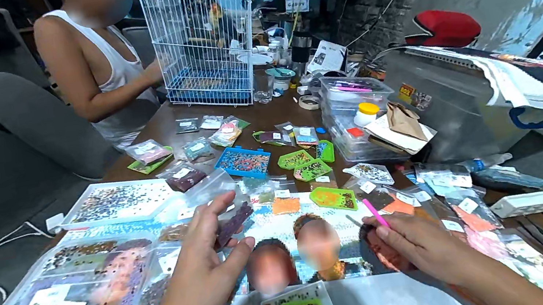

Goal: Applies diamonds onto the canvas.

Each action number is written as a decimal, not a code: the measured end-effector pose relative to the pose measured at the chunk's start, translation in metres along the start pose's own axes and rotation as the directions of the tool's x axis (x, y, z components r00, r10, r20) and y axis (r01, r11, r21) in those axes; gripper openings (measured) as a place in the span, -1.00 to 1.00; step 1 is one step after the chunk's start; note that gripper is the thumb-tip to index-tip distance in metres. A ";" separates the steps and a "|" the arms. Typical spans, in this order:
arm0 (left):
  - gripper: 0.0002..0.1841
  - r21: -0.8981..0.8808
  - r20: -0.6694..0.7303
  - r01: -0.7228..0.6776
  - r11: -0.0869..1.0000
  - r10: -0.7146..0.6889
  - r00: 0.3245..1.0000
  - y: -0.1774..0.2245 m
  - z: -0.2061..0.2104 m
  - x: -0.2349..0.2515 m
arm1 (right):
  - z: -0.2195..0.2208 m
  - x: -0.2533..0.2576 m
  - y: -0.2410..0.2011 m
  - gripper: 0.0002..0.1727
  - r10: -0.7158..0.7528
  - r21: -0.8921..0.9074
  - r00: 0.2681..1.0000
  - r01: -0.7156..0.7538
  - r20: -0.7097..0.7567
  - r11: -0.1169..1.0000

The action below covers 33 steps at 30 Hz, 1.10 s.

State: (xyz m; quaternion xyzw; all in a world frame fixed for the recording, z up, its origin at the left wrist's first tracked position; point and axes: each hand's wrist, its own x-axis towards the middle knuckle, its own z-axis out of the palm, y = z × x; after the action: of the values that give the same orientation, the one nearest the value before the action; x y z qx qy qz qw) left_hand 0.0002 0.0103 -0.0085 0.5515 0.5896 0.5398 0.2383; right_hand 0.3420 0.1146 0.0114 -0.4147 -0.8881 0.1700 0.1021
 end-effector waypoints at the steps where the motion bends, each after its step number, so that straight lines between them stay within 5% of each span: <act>1: -0.29 0.005 -0.001 0.001 1.000 -0.001 1.000 0.000 0.000 0.000 | -0.002 0.000 0.001 -0.31 0.033 -0.021 0.999 -0.034 -0.005 0.999; 6: -0.32 0.007 0.006 -0.002 1.000 0.002 1.000 0.000 0.000 -0.001 | -0.010 -0.002 -0.007 -0.34 0.172 -0.113 0.985 -0.170 0.015 0.979; 14: -0.31 0.016 0.009 0.020 1.000 -0.020 1.000 0.003 0.000 -0.001 | -0.001 -0.005 -0.009 -0.35 0.008 -0.141 0.998 -0.017 -0.064 0.990; 33: -0.35 0.005 0.033 0.043 0.999 -0.043 0.999 0.008 -0.003 0.000 | 0.008 -0.004 0.007 -0.34 -0.033 -0.109 0.990 0.018 -0.134 0.994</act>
State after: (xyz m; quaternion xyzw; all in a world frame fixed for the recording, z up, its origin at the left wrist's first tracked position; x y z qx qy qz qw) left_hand 0.0013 0.0074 -0.0006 0.5481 0.5984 0.5242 0.2583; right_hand 0.3468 0.1138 0.0011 -0.4187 -0.8922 0.0921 0.1420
